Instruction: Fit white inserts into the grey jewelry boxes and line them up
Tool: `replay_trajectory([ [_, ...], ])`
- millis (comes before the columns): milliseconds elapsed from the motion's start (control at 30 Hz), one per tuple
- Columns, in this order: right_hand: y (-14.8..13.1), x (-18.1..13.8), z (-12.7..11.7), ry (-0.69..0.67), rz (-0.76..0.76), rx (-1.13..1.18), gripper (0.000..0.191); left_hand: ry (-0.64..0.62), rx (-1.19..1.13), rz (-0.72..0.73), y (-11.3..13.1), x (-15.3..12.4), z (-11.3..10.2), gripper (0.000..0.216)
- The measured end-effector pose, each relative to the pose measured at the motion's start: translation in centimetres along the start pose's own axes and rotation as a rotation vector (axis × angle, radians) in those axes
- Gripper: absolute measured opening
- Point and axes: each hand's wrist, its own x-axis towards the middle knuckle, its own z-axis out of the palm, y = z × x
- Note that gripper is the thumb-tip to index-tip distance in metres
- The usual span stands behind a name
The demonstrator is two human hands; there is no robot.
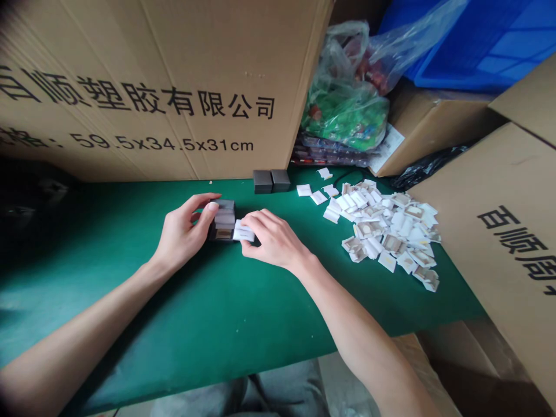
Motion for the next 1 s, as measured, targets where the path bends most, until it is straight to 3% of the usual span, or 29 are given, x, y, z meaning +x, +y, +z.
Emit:
replay_trajectory([
  [133,0.1,-0.1,0.1,-0.042,0.077,0.030,0.033,0.005,0.007,0.000,0.0,0.0,0.0,0.041],
  [267,0.4,-0.1,-0.1,-0.029,0.227,-0.040,0.021,0.025,0.019,-0.003,-0.1,0.0,0.0,0.041],
  [533,1.0,0.1,-0.5,0.266,0.374,0.052,0.044,0.018,0.014,-0.029,0.0,0.0,-0.1,0.043],
  [767,1.0,-0.2,-0.3,0.231,0.348,0.116,0.048,0.014,0.001,-0.037,0.0,0.0,-0.1,0.044],
  [867,1.2,-0.2,-0.8,0.218,0.282,0.153,0.039,0.010,0.006,-0.042,0.0,0.0,-0.1,0.045],
  [1000,1.6,-0.1,-1.6,0.078,0.229,0.269,0.008,0.013,0.010,-0.038,-0.1,0.1,-0.1,0.044],
])
